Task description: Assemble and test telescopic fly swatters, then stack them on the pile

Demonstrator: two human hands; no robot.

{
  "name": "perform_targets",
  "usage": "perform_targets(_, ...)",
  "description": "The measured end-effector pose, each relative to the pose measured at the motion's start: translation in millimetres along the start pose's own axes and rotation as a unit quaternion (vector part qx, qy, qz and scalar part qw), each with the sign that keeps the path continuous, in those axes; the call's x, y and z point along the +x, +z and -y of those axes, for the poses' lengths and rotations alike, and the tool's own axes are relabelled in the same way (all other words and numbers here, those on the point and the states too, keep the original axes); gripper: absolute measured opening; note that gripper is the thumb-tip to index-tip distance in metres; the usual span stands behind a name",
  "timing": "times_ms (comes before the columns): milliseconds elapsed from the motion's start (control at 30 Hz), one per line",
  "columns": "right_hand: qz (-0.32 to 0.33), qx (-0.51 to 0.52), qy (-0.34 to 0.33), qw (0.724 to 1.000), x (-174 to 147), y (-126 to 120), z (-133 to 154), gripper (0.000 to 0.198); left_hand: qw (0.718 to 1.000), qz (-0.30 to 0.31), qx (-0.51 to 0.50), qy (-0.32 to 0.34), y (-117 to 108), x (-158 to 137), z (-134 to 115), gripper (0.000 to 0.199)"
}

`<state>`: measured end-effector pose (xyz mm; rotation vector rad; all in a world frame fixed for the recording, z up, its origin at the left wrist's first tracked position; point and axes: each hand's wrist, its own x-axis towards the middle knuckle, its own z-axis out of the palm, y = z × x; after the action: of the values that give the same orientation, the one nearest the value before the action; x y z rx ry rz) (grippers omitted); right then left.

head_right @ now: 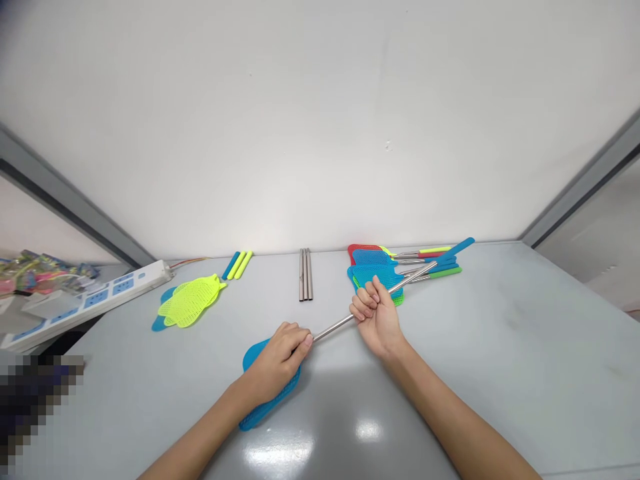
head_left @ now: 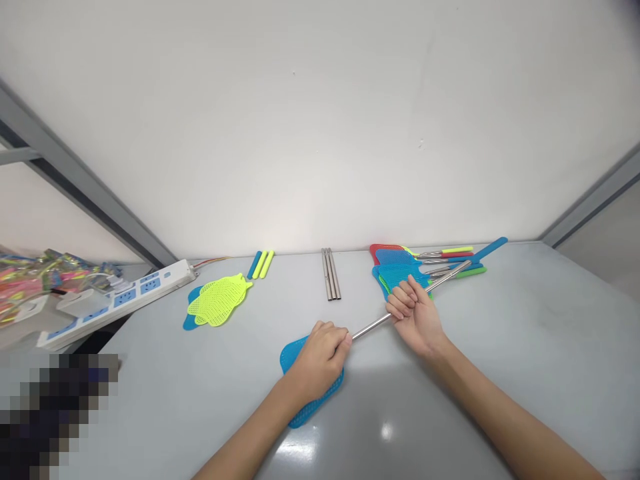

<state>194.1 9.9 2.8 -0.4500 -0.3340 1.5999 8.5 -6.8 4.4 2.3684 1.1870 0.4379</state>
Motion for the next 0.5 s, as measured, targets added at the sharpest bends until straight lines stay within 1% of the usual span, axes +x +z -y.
perform_targets(133, 0.020, -0.015, 0.016, 1.000, -2.9, 6.8, -1.8, 0.033, 1.000, -0.003, 0.025, 0.003, -3.5, 2.0, 4.6, 0.039)
perform_targets(233, 0.035, -0.023, 0.029, 0.999, -3.2, 9.4, -4.6, 0.030, 0.998, -0.029, 0.052, 0.004, -8.9, 4.1, 11.7, 0.041)
perform_targets(367, 0.042, -0.023, 0.043, 0.998, -0.5, 8.5, -4.1, 0.025, 0.995, -0.042, 0.083, 0.039, -16.0, 5.6, 17.3, 0.040)
perform_targets(500, 0.048, -0.022, 0.048, 0.997, 2.5, 4.2, 2.3, 0.022, 0.992, -0.047, 0.104, 0.061, -18.8, 5.3, 16.8, 0.038)
